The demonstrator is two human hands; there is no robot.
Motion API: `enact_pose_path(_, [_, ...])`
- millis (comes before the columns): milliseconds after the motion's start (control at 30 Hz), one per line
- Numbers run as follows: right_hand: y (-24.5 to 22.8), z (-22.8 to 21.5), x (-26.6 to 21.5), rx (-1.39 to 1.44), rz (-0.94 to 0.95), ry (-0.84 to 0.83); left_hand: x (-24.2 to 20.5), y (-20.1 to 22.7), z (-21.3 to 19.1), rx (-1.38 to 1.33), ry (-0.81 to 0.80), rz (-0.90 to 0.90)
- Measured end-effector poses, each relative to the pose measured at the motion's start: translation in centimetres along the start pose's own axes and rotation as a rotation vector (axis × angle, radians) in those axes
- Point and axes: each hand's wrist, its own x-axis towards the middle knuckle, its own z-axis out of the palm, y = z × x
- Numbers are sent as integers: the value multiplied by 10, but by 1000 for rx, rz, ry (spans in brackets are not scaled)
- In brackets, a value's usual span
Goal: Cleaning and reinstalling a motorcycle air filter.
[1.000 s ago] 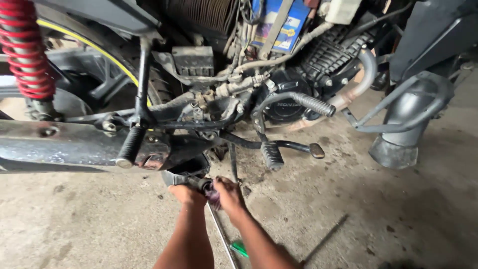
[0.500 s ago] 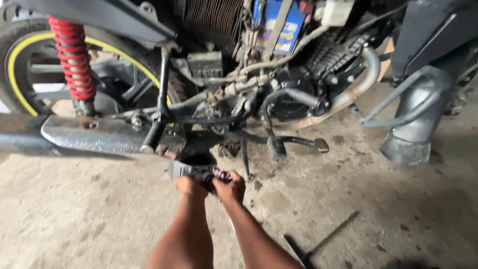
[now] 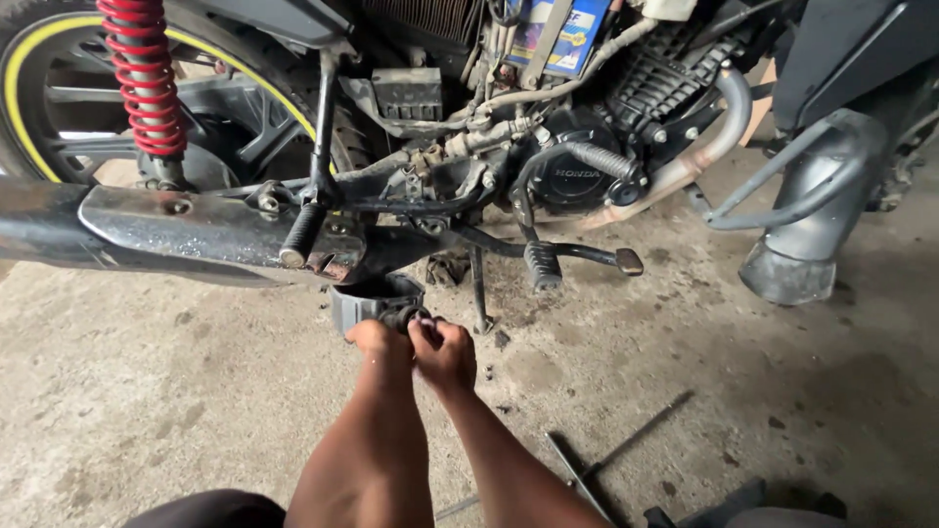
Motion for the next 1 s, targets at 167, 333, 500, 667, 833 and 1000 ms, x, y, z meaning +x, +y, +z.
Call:
enact_pose_path(167, [22,4,-6,443,0,-223,57,-20,-2,20,74,-38])
enact_pose_path(333, [66,33,29,1040,595,-13,49,-28,-16,-186,-288,-31])
enact_pose_path(500, [65,25,29,826,331,173,17,-15,-20,-223,-373,-55])
enact_pose_path(667, [32,12,0,-135,-308,140,47,-12,-18,-228,-400,-40])
enact_pose_path(833, [16,14,-9,-241,-416,-20,82,-5,-16,-291,-500,49])
enact_pose_path(1000, [82,47,7,-426,-419,-313,68,10,-16,-211,-467,56])
